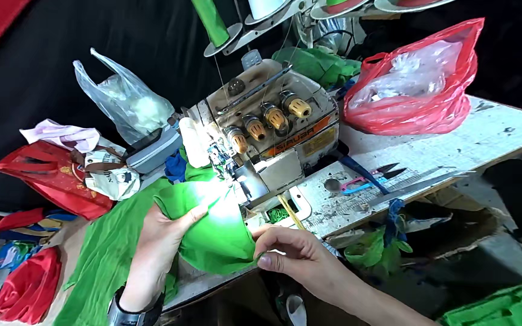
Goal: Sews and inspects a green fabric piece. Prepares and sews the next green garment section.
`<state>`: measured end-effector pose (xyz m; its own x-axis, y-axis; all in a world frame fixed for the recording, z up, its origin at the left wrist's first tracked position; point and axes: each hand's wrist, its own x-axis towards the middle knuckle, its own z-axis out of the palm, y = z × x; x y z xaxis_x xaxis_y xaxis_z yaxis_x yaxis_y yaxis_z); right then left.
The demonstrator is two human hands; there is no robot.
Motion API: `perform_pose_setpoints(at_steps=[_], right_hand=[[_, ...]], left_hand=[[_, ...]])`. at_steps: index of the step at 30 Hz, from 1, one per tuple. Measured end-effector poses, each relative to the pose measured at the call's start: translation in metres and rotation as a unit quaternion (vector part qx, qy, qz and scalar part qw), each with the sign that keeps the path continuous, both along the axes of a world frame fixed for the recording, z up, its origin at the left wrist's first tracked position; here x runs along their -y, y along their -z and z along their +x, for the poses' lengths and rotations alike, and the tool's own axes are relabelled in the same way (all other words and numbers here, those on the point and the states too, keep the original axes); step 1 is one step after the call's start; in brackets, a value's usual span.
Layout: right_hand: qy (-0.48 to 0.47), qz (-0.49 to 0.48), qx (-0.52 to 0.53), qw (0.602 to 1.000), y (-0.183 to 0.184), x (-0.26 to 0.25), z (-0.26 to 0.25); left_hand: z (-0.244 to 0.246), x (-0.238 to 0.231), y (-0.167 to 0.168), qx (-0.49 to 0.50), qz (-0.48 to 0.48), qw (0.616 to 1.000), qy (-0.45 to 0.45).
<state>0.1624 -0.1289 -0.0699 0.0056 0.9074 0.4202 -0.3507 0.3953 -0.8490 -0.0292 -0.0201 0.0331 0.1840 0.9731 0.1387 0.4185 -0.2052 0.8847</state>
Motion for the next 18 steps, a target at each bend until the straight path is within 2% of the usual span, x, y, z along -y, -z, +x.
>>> perform_pose_setpoints(at_steps=[5, 10, 12, 18], right_hand=[[0.059, 0.006, 0.049, 0.997, -0.001, -0.005, 0.001], [0.158, 0.161, 0.166, 0.96, -0.016, 0.0, 0.006], [0.171, 0.189, 0.2, 0.946, -0.014, 0.004, 0.006], [0.132, 0.146, 0.271, 0.942, 0.015, 0.007, 0.001]], left_hand=[[-0.004, -0.005, 0.004, -0.013, 0.001, 1.0, -0.008], [0.003, 0.003, 0.003, -0.029, -0.014, 0.999, -0.015], [0.004, 0.006, 0.005, -0.036, -0.008, 0.999, -0.021], [0.001, 0.006, 0.01, -0.124, 0.015, 0.991, -0.041]])
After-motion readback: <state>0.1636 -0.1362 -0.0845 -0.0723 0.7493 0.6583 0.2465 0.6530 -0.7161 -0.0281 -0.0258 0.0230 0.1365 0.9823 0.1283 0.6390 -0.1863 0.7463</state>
